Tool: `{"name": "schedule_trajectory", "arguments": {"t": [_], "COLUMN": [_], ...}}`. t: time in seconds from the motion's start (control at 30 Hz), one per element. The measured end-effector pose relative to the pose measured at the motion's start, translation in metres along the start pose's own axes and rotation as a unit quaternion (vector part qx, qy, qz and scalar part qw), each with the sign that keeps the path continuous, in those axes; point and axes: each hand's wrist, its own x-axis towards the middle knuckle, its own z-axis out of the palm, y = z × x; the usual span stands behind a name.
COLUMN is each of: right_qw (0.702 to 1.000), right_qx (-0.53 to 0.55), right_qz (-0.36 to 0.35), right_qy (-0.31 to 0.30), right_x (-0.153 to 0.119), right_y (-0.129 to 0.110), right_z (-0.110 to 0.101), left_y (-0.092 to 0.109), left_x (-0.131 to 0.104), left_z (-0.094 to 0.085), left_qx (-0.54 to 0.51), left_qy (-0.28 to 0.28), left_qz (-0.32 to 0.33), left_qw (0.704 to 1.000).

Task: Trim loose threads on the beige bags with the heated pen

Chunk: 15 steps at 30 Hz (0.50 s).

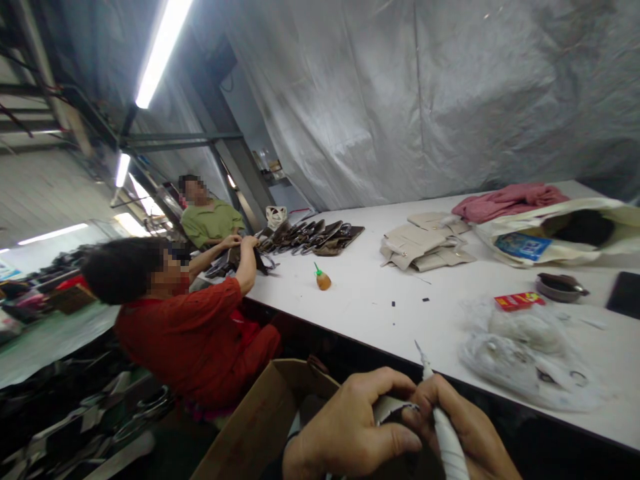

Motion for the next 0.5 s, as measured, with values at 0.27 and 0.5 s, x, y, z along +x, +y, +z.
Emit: {"name": "schedule_trajectory", "arguments": {"t": [0.27,0.5], "right_qw": [0.994,0.979], "right_qx": [0.077,0.064], "right_qz": [0.067,0.045], "right_qy": [0.037,0.187], "right_x": [0.001,-0.007], "right_y": [-0.001,-0.009], "right_z": [0.002,-0.042], "left_y": [-0.024,-0.050], "left_x": [0.018,0.031], "left_z": [0.012,-0.057], "left_qx": [-0.035,-0.172], "left_qy": [0.044,0.216], "left_qz": [0.009,-0.114], "left_qw": [0.998,0.954]}}
